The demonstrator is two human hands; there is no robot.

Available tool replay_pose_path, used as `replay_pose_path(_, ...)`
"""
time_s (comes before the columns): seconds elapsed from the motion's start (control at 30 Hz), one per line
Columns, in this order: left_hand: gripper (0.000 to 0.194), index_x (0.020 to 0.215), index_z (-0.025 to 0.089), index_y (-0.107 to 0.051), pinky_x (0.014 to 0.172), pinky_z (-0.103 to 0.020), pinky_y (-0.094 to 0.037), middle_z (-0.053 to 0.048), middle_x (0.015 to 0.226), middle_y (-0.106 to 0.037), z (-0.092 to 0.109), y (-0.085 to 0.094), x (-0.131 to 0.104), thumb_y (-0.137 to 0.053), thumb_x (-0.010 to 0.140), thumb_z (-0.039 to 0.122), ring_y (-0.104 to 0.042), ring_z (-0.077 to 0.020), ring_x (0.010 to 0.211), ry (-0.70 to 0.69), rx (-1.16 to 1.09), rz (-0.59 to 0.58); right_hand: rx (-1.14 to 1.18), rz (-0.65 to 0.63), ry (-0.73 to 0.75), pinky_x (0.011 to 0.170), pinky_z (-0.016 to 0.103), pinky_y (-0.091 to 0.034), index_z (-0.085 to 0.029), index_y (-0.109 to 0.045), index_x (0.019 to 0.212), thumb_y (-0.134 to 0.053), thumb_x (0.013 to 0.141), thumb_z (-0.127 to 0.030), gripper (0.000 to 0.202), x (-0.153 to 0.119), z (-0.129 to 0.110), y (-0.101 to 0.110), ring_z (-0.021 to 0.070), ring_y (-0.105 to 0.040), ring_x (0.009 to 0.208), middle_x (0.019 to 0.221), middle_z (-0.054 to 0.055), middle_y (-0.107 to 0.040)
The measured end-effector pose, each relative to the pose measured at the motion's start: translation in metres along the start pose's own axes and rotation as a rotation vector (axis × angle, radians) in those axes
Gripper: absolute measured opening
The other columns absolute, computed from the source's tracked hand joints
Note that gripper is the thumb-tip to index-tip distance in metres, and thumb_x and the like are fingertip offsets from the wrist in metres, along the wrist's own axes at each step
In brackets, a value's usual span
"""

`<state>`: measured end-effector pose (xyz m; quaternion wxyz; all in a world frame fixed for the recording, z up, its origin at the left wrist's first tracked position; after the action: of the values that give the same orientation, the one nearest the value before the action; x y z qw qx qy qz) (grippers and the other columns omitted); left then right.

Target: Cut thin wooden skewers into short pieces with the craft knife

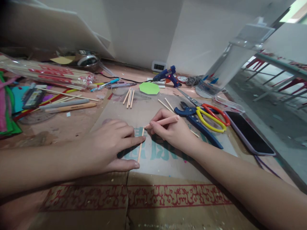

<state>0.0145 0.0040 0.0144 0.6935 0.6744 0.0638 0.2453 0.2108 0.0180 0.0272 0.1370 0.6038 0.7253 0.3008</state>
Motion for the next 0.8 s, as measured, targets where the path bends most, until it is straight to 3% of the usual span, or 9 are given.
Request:
replay_pose_path(0.17,0.056,0.119,0.015,-0.072,0.080,-0.042,-0.046,-0.010,0.092,-0.068,-0.0002,-0.0010,-0.0007,-0.068,0.088,0.062,-0.061,-0.0287,0.088,-0.016,-0.013,0.030,-0.022,-0.072,0.024,0.045,0.021,-0.043,-0.018,-0.063,0.072,-0.064,0.089,-0.025,0.018,-0.0009,-0.0005,0.0003,0.0102,-0.058,0.049,0.064,0.001,-0.068)
replay_pose_path(0.37,0.057,0.120,0.016,-0.072,0.081,-0.043,-0.046,-0.010,0.094,-0.069,-0.0004,-0.0016,-0.0013,-0.068,0.087,0.063,-0.061,-0.0291,0.088,-0.007,-0.002,0.022,-0.026,-0.005,0.015,0.044,0.023,-0.043,-0.017,-0.067,0.075,-0.063,0.091,-0.029,0.021,0.0005,-0.0002,0.0009,0.0088,-0.054,0.045,0.070,0.003,-0.068)
replay_pose_path(0.6,0.055,0.119,0.016,-0.072,0.082,-0.042,-0.046,-0.011,0.095,-0.068,0.0000,-0.0007,-0.0012,-0.068,0.088,0.061,-0.061,-0.0286,0.089,-0.019,-0.007,0.029,-0.004,-0.081,0.025,0.045,0.021,-0.042,-0.019,-0.063,0.071,-0.064,0.088,-0.024,0.018,-0.0007,-0.0004,0.0002,0.0107,-0.058,0.049,0.063,0.001,-0.069)
replay_pose_path(0.8,0.057,0.123,0.016,-0.071,0.081,-0.043,-0.046,-0.010,0.093,-0.067,0.0000,-0.0030,-0.0007,-0.065,0.090,0.062,-0.061,-0.0294,0.088,-0.013,-0.007,0.024,-0.022,-0.012,0.009,0.042,0.022,-0.042,-0.019,-0.062,0.075,-0.063,0.090,-0.028,0.018,-0.0001,0.0012,0.0010,0.0098,-0.055,0.044,0.064,0.001,-0.067)
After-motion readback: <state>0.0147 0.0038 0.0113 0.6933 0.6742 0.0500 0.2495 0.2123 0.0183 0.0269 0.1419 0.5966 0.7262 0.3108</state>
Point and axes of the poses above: each hand's wrist, its own x-axis towards the middle knuckle, its own y-axis out of the back of the hand, z = x × y, the point moved 3 cm from there along x, towards the middle knuckle
